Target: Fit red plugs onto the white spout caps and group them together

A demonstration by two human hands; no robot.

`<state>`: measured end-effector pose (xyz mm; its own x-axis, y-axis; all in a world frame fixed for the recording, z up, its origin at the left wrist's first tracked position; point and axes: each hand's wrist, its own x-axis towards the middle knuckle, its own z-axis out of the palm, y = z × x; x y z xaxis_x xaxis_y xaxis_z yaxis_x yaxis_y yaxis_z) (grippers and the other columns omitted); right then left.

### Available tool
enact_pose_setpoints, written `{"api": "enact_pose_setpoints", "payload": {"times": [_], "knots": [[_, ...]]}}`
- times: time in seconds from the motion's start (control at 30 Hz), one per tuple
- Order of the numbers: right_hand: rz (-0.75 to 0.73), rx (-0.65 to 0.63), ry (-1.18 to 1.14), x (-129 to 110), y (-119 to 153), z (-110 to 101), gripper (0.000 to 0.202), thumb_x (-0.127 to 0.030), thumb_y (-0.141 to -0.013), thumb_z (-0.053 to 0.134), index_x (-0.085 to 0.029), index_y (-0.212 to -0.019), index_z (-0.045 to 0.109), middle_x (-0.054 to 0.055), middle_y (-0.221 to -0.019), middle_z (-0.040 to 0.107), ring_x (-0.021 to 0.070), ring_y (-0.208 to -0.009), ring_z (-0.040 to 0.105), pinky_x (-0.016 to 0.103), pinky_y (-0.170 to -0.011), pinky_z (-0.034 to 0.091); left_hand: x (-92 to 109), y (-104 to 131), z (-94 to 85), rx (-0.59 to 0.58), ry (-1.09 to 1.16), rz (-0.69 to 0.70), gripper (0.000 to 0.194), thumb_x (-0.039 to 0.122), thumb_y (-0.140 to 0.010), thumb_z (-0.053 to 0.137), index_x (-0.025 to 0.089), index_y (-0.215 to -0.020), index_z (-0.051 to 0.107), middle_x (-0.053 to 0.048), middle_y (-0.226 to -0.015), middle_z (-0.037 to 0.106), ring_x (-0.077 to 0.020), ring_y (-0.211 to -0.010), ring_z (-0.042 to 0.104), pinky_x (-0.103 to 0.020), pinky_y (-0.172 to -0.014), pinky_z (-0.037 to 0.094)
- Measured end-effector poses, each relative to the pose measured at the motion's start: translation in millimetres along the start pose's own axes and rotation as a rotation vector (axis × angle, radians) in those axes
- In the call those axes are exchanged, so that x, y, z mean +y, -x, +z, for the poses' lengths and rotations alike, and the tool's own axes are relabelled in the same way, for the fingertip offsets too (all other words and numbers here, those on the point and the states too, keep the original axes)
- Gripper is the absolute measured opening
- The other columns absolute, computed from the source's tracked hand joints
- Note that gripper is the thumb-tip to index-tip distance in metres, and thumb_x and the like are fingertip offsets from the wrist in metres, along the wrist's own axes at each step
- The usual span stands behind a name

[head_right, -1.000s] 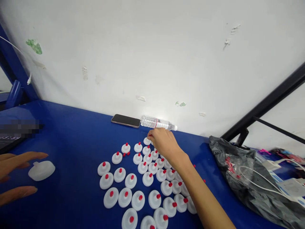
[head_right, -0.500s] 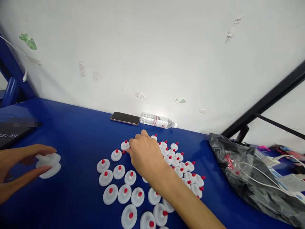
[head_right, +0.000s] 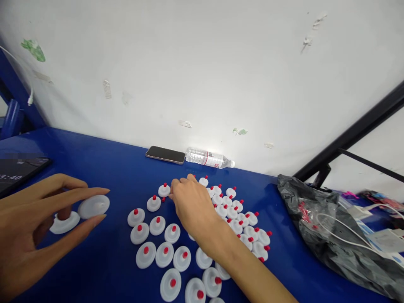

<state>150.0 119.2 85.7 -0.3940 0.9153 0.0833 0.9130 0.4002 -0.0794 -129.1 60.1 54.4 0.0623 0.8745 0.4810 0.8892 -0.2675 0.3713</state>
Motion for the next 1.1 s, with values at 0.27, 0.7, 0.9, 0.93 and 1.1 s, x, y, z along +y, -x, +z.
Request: {"api": "enact_pose_setpoints", "payload": {"times": [0.27, 0.7, 0.9, 0.93, 1.1], "knots": [[0.026, 0.081, -0.367, 8, 5, -19, 0.006, -0.02, -0.108, 0.079, -0.024, -0.112, 0.082, -0.001, -0.097, 0.085, 0.0205, -0.092, 0.076, 0.034, -0.081, 0.053, 29, -8, 3.2, 0.203, 0.193, 0.339, 0.033, 0.037, -0.109, 0.06, 0.044, -0.14, 0.069, 0.016, -0.085, 0.077, -0.006, -0.053, 0.061, -0.015, -0.058, 0.051], [-0.276, -0.123, -0.021, 9, 5, -1, 0.027, 0.006, -0.101, 0.069, -0.018, -0.098, 0.08, 0.005, -0.101, 0.083, 0.0245, -0.098, 0.066, 0.04, -0.087, 0.047, 29, -8, 5.4, 0.223, 0.178, 0.38, 0.035, 0.03, -0.108, 0.054, 0.042, -0.136, 0.07, 0.014, -0.087, 0.076, -0.0045, -0.053, 0.062, -0.012, -0.061, 0.053], [-0.239, 0.075, -0.415, 11, 12, -12, 0.019, -0.01, -0.111, 0.07, -0.023, -0.121, 0.08, 0.002, -0.101, 0.083, 0.0205, -0.095, 0.071, 0.036, -0.086, 0.051, 28, -14, 5.7, 0.137, 0.191, 0.409, 0.028, 0.054, -0.114, 0.054, 0.039, -0.129, 0.071, 0.01, -0.086, 0.074, -0.0059, -0.043, 0.051, -0.017, -0.045, 0.045], [-0.245, 0.116, -0.526, 10, 13, -15, 0.022, -0.014, -0.112, 0.07, -0.025, -0.129, 0.08, 0.001, -0.106, 0.084, 0.0194, -0.097, 0.072, 0.034, -0.085, 0.052, 27, -15, 6.3, 0.13, 0.178, 0.404, 0.032, 0.06, -0.114, 0.053, 0.039, -0.129, 0.071, 0.011, -0.082, 0.073, -0.007, -0.042, 0.05, -0.018, -0.044, 0.044], [-0.279, 0.144, -0.968, -2, 17, -25, 0.017, -0.019, -0.109, 0.076, -0.029, -0.114, 0.088, -0.001, -0.109, 0.085, 0.0154, -0.098, 0.076, 0.029, -0.083, 0.057, 24, -14, 8.0, 0.156, 0.118, 0.367, 0.04, 0.072, -0.112, 0.052, 0.04, -0.124, 0.073, 0.012, -0.076, 0.072, -0.0093, -0.039, 0.046, -0.025, -0.041, 0.039]]}}
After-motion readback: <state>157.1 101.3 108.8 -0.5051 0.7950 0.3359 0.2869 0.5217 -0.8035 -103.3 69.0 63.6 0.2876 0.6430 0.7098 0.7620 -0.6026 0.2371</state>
